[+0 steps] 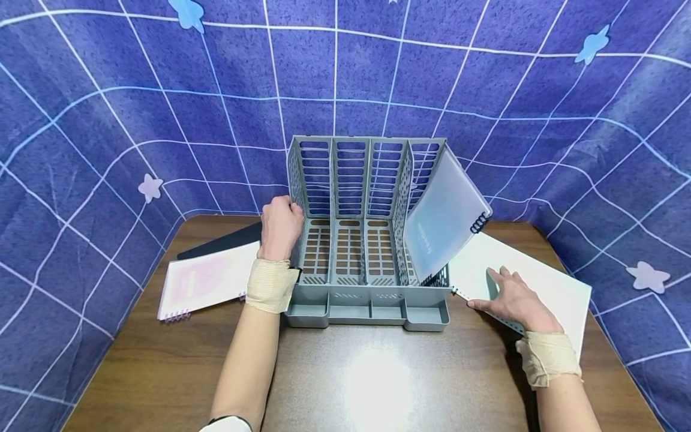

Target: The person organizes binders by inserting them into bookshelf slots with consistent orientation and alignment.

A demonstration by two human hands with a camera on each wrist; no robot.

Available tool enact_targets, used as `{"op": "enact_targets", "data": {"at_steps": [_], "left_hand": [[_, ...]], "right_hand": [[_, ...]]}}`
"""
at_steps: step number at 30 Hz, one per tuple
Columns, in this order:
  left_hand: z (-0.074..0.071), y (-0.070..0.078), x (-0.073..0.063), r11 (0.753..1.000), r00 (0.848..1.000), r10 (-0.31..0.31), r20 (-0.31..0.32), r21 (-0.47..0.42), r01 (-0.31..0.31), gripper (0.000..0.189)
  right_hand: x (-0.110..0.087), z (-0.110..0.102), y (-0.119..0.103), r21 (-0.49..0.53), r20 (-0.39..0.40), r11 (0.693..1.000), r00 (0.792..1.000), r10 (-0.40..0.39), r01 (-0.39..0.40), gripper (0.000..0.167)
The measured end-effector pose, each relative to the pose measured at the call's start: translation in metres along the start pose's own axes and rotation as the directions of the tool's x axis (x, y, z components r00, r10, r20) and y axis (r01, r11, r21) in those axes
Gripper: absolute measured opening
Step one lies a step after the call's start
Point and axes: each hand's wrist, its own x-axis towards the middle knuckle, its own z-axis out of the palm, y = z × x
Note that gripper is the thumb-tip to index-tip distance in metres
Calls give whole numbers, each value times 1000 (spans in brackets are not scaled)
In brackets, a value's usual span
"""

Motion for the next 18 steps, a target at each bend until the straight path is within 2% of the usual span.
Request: {"op": "enact_targets", "data": {"at_steps": [8,18], "left_hand": [[-1,2,0,1000,1000,-10,4,-1,10,24],[-1,3,-1,1000,1000,-7,6,0,7,25]], "right_hand": [[-2,-1,-5,-22,-32,999,999,-43,42,109],[-2,3,-9,-47,-121,993,986,-113,108,86]]}}
